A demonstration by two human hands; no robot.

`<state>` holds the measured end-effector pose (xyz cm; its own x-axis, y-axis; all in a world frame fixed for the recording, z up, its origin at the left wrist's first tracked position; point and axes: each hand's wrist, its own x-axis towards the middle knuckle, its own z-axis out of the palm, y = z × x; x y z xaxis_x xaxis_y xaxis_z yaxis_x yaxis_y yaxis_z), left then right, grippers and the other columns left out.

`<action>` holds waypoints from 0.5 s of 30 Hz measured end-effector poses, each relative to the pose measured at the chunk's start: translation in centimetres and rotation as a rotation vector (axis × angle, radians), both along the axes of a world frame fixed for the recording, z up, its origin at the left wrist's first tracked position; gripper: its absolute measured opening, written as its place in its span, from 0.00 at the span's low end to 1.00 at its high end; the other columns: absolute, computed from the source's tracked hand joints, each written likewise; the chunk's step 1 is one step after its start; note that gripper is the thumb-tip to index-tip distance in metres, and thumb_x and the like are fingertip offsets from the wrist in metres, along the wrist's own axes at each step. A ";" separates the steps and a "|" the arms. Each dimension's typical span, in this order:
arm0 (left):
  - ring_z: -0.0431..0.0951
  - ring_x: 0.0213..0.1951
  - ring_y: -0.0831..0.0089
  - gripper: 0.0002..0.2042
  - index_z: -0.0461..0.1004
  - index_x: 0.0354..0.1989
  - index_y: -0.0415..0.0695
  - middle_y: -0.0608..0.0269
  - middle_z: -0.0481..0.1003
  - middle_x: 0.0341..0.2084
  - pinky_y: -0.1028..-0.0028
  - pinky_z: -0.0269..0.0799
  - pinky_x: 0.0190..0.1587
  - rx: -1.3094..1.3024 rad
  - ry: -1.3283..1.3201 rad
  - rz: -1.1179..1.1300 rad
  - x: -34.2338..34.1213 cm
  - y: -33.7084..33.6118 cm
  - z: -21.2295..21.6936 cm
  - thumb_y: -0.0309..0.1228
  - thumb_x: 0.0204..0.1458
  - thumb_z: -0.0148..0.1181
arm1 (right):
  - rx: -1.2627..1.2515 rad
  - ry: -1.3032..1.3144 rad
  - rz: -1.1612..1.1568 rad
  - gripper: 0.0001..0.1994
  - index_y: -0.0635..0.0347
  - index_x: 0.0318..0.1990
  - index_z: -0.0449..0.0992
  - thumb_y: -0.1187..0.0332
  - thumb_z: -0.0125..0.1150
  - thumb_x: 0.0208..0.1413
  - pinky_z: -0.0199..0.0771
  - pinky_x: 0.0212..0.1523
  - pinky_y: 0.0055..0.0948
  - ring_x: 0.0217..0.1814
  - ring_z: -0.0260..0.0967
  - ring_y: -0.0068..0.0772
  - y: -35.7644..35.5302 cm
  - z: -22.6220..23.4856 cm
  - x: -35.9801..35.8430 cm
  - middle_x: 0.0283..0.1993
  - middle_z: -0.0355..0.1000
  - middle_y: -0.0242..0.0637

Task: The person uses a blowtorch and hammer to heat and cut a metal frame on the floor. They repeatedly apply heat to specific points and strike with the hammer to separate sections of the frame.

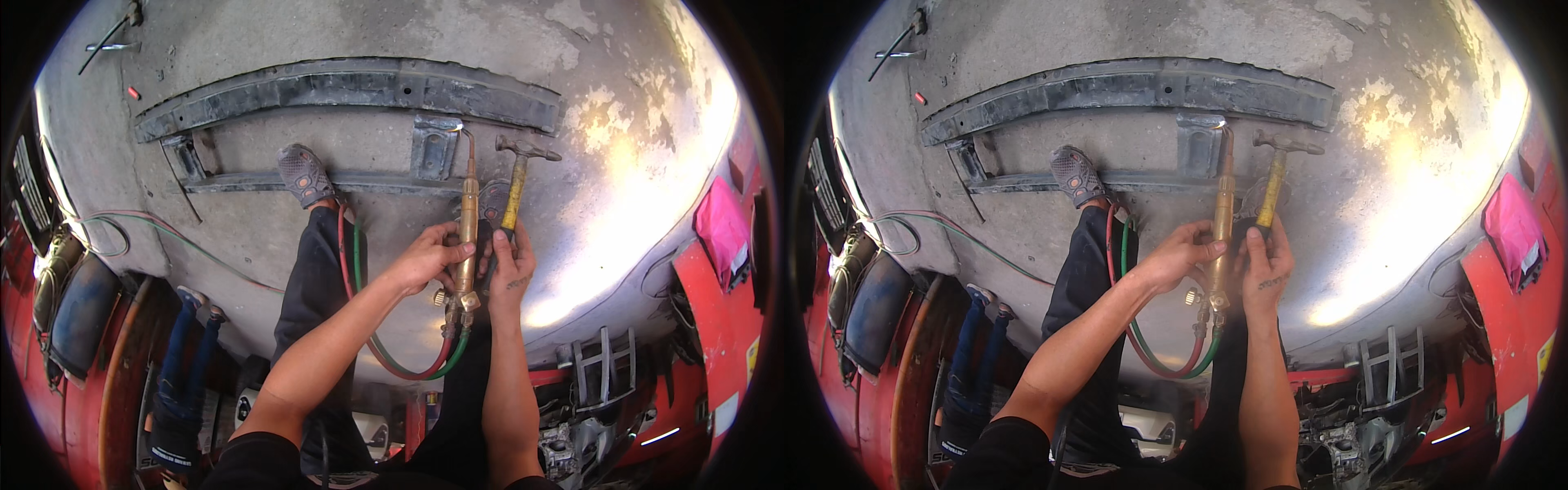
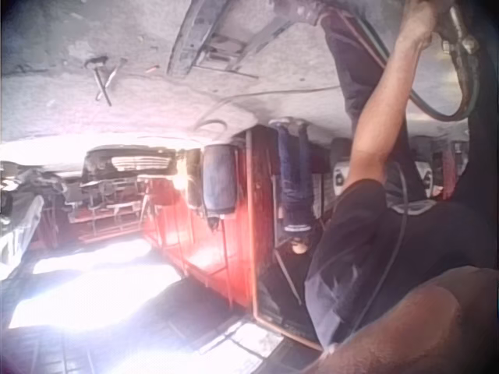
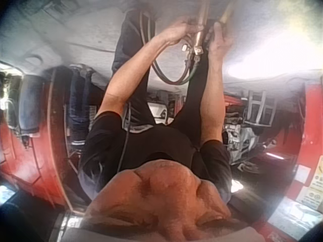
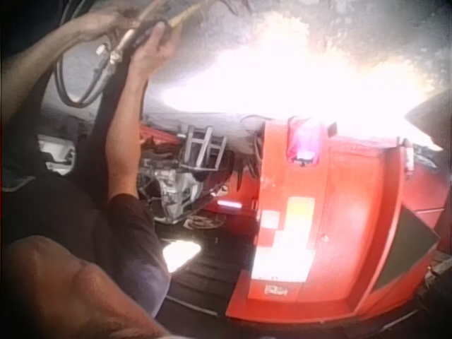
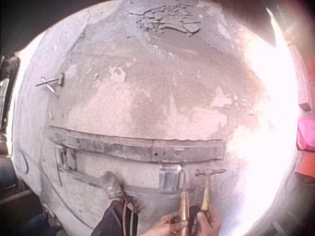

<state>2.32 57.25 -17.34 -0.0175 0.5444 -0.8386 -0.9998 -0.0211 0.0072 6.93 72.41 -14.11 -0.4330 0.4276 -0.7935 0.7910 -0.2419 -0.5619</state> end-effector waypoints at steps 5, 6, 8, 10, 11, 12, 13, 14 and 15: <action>0.81 0.39 0.67 0.27 0.62 0.65 0.31 0.52 0.76 0.44 0.69 0.83 0.33 0.036 -0.015 -0.077 -0.8 -0.4 0.2 0.36 0.63 0.60 | -0.003 0.006 -0.006 0.23 0.67 0.66 0.68 0.65 0.58 0.67 0.63 0.20 0.18 0.21 0.64 0.15 0.0 0.0 0.0 0.26 0.69 0.28; 0.81 0.39 0.67 0.27 0.62 0.65 0.31 0.52 0.76 0.44 0.69 0.83 0.33 0.037 -0.014 -0.073 -0.7 -0.4 0.2 0.36 0.63 0.60 | -0.008 0.008 -0.006 0.23 0.67 0.66 0.68 0.65 0.58 0.67 0.63 0.20 0.18 0.21 0.64 0.15 0.0 0.0 0.0 0.26 0.69 0.28; 0.81 0.40 0.67 0.27 0.62 0.65 0.31 0.52 0.75 0.44 0.69 0.83 0.33 0.039 -0.008 -0.069 -0.7 -0.4 0.2 0.36 0.63 0.60 | -0.010 0.009 -0.009 0.23 0.67 0.66 0.68 0.65 0.58 0.67 0.63 0.20 0.18 0.21 0.64 0.15 0.0 -0.1 0.1 0.26 0.69 0.28; 0.81 0.40 0.67 0.27 0.62 0.65 0.31 0.52 0.75 0.44 0.69 0.83 0.33 0.045 0.002 -0.068 -0.7 -0.4 0.2 0.36 0.63 0.60 | -0.005 0.007 -0.017 0.23 0.67 0.66 0.68 0.65 0.58 0.67 0.62 0.20 0.18 0.21 0.64 0.15 0.0 -0.1 0.1 0.26 0.69 0.28; 0.81 0.40 0.67 0.27 0.62 0.65 0.31 0.52 0.75 0.44 0.69 0.83 0.33 0.047 0.002 -0.066 -0.7 -0.4 0.2 0.36 0.63 0.60 | -0.008 0.008 -0.016 0.23 0.67 0.66 0.68 0.65 0.58 0.67 0.62 0.20 0.18 0.21 0.64 0.15 0.1 -0.1 0.0 0.26 0.69 0.28; 0.81 0.40 0.67 0.27 0.62 0.65 0.31 0.52 0.75 0.44 0.69 0.83 0.33 0.049 0.003 -0.065 -0.7 -0.3 0.2 0.36 0.63 0.60 | -0.010 0.008 -0.016 0.23 0.67 0.66 0.68 0.65 0.58 0.67 0.62 0.20 0.18 0.21 0.64 0.15 0.1 -0.1 0.0 0.26 0.69 0.28; 0.81 0.40 0.67 0.27 0.62 0.65 0.31 0.52 0.75 0.44 0.69 0.83 0.33 0.050 0.003 -0.064 -0.7 -0.3 0.1 0.36 0.63 0.60 | -0.013 0.009 -0.016 0.23 0.67 0.66 0.68 0.66 0.58 0.67 0.62 0.20 0.18 0.21 0.64 0.16 0.2 -0.1 0.0 0.26 0.69 0.28; 0.81 0.41 0.67 0.27 0.62 0.65 0.31 0.52 0.75 0.45 0.69 0.83 0.33 0.048 0.002 -0.065 -0.7 -0.3 0.1 0.36 0.63 0.60 | -0.012 0.007 -0.017 0.23 0.67 0.66 0.68 0.66 0.58 0.67 0.62 0.20 0.18 0.21 0.64 0.16 0.2 -0.1 -0.1 0.26 0.69 0.28; 0.81 0.41 0.67 0.27 0.62 0.65 0.31 0.52 0.75 0.45 0.69 0.83 0.33 0.047 0.002 -0.067 -0.7 -0.3 0.1 0.36 0.63 0.60 | -0.012 0.005 -0.019 0.23 0.67 0.66 0.68 0.66 0.58 0.67 0.62 0.20 0.18 0.21 0.64 0.16 0.2 0.0 -0.1 0.26 0.69 0.28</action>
